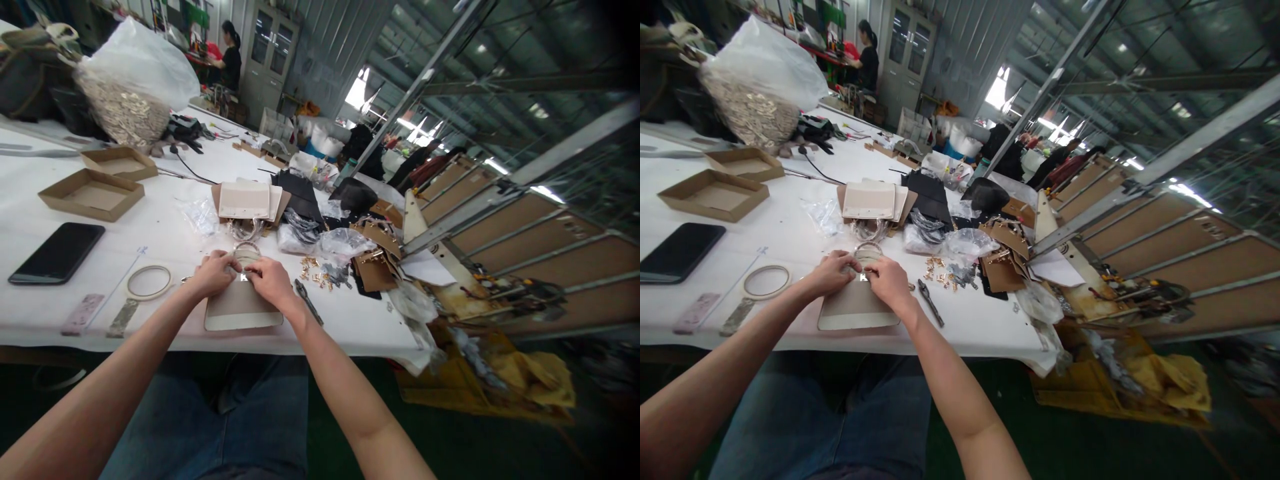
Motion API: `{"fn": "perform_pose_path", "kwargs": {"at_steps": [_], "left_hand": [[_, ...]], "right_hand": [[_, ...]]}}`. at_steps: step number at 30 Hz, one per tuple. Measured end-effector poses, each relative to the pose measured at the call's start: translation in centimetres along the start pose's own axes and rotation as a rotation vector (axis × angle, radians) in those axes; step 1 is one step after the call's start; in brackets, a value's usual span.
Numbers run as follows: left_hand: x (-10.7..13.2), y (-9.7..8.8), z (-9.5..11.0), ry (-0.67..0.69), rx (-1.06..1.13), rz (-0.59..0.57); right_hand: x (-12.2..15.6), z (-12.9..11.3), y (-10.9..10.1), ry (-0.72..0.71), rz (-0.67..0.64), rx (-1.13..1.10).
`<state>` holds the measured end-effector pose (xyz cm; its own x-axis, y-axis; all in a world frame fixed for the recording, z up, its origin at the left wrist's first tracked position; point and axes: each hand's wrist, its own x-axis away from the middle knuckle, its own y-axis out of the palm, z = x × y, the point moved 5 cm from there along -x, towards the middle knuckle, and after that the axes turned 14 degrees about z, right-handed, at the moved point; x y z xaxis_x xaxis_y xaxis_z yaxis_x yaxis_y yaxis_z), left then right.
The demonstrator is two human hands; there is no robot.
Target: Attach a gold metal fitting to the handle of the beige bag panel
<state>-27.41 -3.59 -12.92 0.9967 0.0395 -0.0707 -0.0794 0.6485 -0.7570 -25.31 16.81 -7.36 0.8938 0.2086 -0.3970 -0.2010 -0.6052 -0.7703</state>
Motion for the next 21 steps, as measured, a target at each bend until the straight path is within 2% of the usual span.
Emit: {"fn": "perform_pose_path", "kwargs": {"at_steps": [4, 9, 15, 21], "left_hand": [[0.1, -0.1, 0.1, 0.002, 0.001, -0.004], [-0.2, 0.2, -0.1, -0.015, -0.009, -0.003], [-0.3, 0.3, -0.5, -0.014, 0.007, -0.008], [0.2, -0.6, 0.7, -0.03, -0.025, 0.017]], "right_hand": [[1.1, -0.2, -0.5, -0.047, 0.039, -0.041], [2.7, -0.5, -0.1, -0.1, -0.036, 0.038], [3.1, -0.3, 0.9, -0.057, 0.022, -0.027], [2.8, 0.1, 1.0, -0.011, 0.048, 0.005]]}}
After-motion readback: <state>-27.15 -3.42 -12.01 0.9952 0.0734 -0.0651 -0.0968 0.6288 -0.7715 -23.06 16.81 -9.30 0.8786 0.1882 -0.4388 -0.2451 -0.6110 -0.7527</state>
